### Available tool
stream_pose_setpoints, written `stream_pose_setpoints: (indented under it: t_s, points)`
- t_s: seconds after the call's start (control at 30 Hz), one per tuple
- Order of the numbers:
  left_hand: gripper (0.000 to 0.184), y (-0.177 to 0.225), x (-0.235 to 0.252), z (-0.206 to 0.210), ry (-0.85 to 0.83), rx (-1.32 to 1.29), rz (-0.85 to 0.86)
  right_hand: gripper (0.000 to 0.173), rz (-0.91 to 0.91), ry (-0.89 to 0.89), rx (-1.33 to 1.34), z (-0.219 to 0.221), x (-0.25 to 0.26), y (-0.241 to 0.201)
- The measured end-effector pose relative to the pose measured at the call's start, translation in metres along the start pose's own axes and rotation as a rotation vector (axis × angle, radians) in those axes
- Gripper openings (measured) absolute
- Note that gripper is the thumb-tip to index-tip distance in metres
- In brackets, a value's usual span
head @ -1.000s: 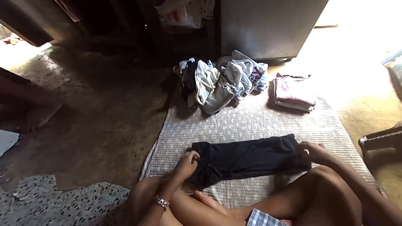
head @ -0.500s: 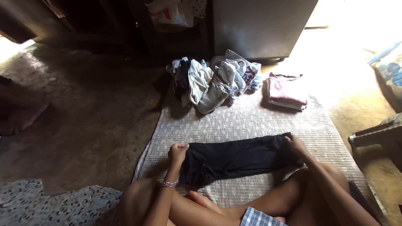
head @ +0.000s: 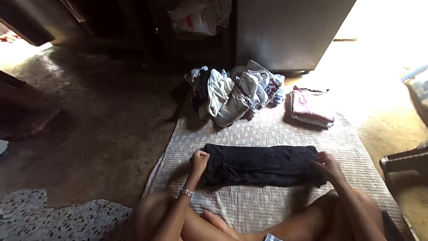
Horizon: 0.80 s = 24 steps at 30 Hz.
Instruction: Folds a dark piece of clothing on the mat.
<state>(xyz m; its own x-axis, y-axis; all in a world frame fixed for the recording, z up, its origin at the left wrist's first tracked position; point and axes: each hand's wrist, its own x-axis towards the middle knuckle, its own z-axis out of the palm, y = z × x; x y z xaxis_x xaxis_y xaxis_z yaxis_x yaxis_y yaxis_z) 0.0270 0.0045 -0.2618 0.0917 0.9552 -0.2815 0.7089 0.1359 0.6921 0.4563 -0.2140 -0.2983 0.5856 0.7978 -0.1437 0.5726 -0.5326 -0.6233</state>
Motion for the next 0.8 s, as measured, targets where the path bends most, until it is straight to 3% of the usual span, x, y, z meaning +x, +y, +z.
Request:
stream_pose_setpoints:
  t_s: [0.07,0.17,0.23,0.33,0.47,0.53,0.6,0.67,0.73,0.8]
  points:
    - [0.039,0.000,-0.025,0.003,-0.087,0.139,-0.032,0.034,-0.139,-0.112,-0.080,0.005,-0.005,-0.003]
    - [0.053,0.001,-0.046,0.010,-0.132,0.310,-0.109,0.029,-0.111,-0.282,-0.271,0.015,-0.007,-0.010]
    - [0.050,0.000,-0.046,0.011,-0.110,0.351,-0.132,0.022,-0.094,-0.324,-0.307,0.015,-0.005,-0.018]
    - [0.030,0.001,-0.042,0.001,-0.097,0.294,-0.112,0.021,-0.127,-0.280,-0.216,0.009,-0.003,-0.014]
    - [0.027,0.004,-0.044,-0.016,-0.123,0.033,-0.103,0.021,-0.232,-0.160,-0.035,-0.007,-0.015,-0.005]
    - [0.026,0.000,-0.044,-0.018,-0.141,-0.056,-0.150,0.021,-0.233,-0.206,-0.025,-0.010,-0.020,-0.003]
    - [0.026,-0.001,-0.044,-0.016,-0.113,0.014,-0.146,0.022,-0.186,-0.285,-0.060,-0.007,-0.018,-0.001]
    - [0.031,0.002,-0.043,-0.011,-0.020,0.140,-0.074,0.023,-0.153,-0.288,-0.085,-0.003,-0.012,0.002]
    - [0.035,0.003,-0.037,-0.002,0.081,0.188,0.113,0.028,-0.118,-0.237,-0.087,0.000,-0.003,0.002]
    - [0.035,0.003,-0.024,0.008,0.080,0.220,0.323,0.034,-0.039,-0.201,-0.055,0.004,0.007,0.002]
